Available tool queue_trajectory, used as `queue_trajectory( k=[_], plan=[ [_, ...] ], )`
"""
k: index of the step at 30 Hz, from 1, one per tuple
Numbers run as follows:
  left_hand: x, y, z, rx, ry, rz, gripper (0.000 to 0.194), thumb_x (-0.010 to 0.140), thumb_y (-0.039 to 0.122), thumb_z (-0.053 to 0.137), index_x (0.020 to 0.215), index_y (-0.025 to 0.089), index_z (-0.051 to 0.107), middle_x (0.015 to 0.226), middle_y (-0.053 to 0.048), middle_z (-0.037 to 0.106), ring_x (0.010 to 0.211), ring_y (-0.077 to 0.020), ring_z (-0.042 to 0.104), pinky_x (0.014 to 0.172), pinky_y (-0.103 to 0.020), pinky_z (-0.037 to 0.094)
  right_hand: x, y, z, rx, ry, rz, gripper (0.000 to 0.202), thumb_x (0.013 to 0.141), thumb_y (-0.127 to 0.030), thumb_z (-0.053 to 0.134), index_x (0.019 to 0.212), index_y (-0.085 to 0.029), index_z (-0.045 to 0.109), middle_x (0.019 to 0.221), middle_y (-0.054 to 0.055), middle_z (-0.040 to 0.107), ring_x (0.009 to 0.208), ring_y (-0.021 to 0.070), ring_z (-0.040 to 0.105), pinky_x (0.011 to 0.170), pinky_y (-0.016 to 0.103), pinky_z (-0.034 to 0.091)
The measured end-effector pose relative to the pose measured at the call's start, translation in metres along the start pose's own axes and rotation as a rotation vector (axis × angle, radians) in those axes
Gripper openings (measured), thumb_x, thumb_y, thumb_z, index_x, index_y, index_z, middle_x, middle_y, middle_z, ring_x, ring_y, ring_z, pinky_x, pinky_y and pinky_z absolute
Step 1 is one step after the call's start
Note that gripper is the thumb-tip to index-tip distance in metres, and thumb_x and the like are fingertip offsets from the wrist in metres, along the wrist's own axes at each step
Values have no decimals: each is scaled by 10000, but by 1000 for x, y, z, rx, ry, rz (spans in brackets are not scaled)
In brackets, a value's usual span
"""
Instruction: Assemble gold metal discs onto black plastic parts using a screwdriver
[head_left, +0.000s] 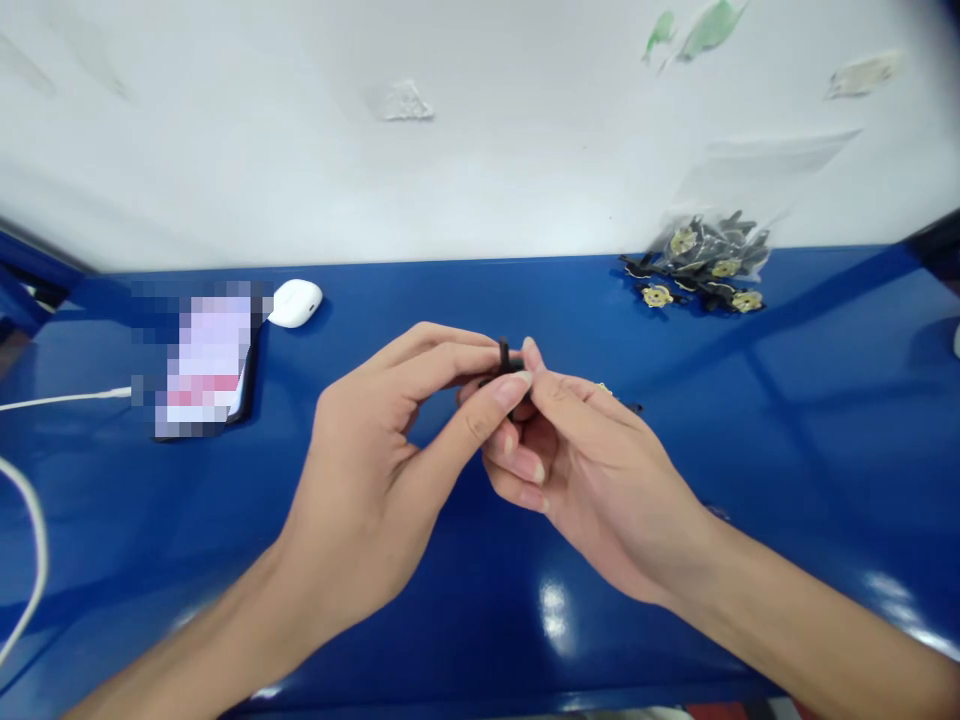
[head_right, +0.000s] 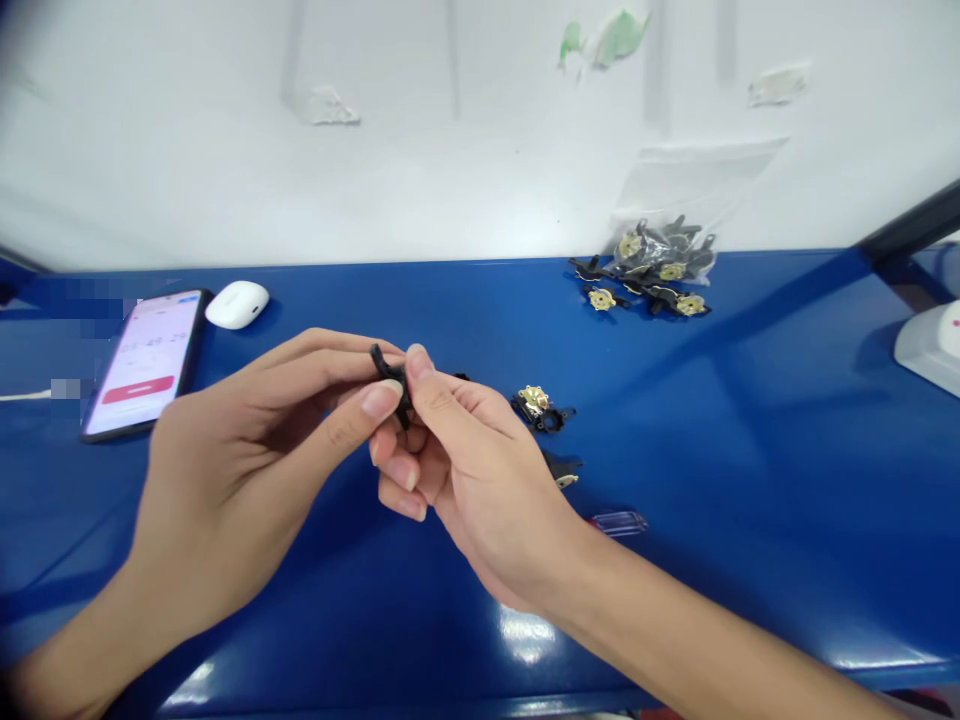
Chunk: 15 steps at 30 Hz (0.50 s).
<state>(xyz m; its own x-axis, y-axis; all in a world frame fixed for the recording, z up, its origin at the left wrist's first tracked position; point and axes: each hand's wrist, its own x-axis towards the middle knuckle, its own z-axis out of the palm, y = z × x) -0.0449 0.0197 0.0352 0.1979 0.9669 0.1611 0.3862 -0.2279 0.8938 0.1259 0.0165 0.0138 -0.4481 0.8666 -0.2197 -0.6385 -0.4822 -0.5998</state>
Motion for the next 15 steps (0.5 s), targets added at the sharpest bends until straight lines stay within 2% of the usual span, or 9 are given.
queue_trajectory(
  k=[2,6,9,12,15],
  plan=[
    [-3,0,4,-47,45,-7,174,1071,403,841,1238,361,856,1245,38,864,1103,-215,819,1040,-355,674,-2,0,2,30,-10,-5,376,1166,-389,651,914,-149,795,693,-26,529,616,99,391,551,213,394],
    [-4,0,6,-62,93,7,167,1030,405,892,1193,383,862,1182,73,889,1020,-211,835,1022,-389,695,-5,-2,4,59,-22,40,369,1159,-419,651,997,-142,835,691,-27,529,596,97,356,527,207,395],
    [-3,1,3,-76,61,3,185,1006,414,920,1189,389,900,1172,62,892,1055,-224,827,1045,-395,683,-6,-5,4,80,9,57,333,1115,-405,718,914,-152,799,686,-25,559,573,89,337,501,206,375],
    [2,0,0,-144,-5,-36,138,1074,411,841,1167,362,930,1211,23,893,1112,-232,814,1037,-376,669,-5,-8,4,71,46,77,370,1079,-371,760,776,-164,715,674,-28,560,548,75,340,486,203,347],
    [7,-2,1,-226,-57,-88,127,1082,352,830,1134,330,945,1185,-15,898,1082,-245,816,1018,-389,671,-5,-10,2,45,86,103,359,1044,-344,799,749,-166,697,663,-33,563,527,65,349,470,194,328]
  ],
)
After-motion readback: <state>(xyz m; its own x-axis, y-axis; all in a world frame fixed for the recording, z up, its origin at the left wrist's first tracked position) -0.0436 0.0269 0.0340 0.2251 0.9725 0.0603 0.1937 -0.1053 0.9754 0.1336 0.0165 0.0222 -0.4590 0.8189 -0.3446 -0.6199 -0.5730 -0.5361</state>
